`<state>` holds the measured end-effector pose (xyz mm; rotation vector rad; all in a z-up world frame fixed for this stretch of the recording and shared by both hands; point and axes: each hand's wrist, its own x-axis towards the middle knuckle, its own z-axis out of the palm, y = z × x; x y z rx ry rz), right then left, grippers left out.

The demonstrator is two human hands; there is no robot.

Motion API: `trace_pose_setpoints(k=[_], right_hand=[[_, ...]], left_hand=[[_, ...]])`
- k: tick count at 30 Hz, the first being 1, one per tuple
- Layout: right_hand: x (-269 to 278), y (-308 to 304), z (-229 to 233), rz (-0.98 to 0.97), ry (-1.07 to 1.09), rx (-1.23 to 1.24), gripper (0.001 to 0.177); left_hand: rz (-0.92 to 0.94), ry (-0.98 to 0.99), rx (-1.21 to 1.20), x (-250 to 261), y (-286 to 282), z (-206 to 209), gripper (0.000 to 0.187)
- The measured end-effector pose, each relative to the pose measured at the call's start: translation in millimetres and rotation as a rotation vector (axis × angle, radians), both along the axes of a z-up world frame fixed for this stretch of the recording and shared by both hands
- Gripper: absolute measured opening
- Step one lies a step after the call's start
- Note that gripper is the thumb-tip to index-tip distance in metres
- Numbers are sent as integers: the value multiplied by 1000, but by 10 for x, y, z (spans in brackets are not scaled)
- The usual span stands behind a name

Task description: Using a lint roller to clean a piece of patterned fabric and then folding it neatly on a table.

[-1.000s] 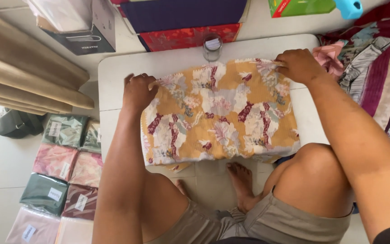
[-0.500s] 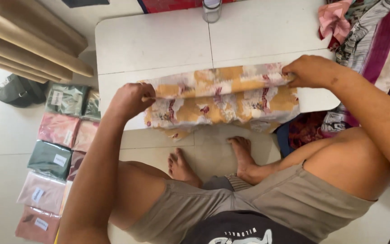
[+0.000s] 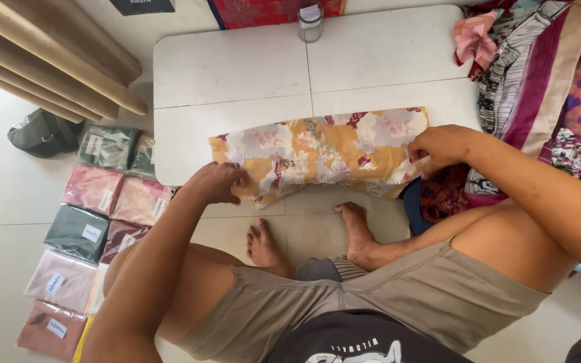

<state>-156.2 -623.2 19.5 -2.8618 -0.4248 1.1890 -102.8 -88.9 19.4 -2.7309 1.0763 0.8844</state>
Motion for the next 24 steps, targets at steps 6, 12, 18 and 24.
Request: trace_pose_setpoints(k=[6, 12, 18, 24], right_hand=[[203, -4, 353, -176, -97, 146, 35], [435, -36, 188, -190, -346, 185, 60], [738, -293, -461, -135, -306, 63, 42], [881, -434, -408, -257, -146, 110, 33]], left_hand=[[152, -69, -144, 272, 92, 18, 24], [199, -281, -128, 627, 29, -138, 59], [301, -92, -212, 951, 78, -400, 55], [394, 58, -237, 1079, 183, -310, 24]])
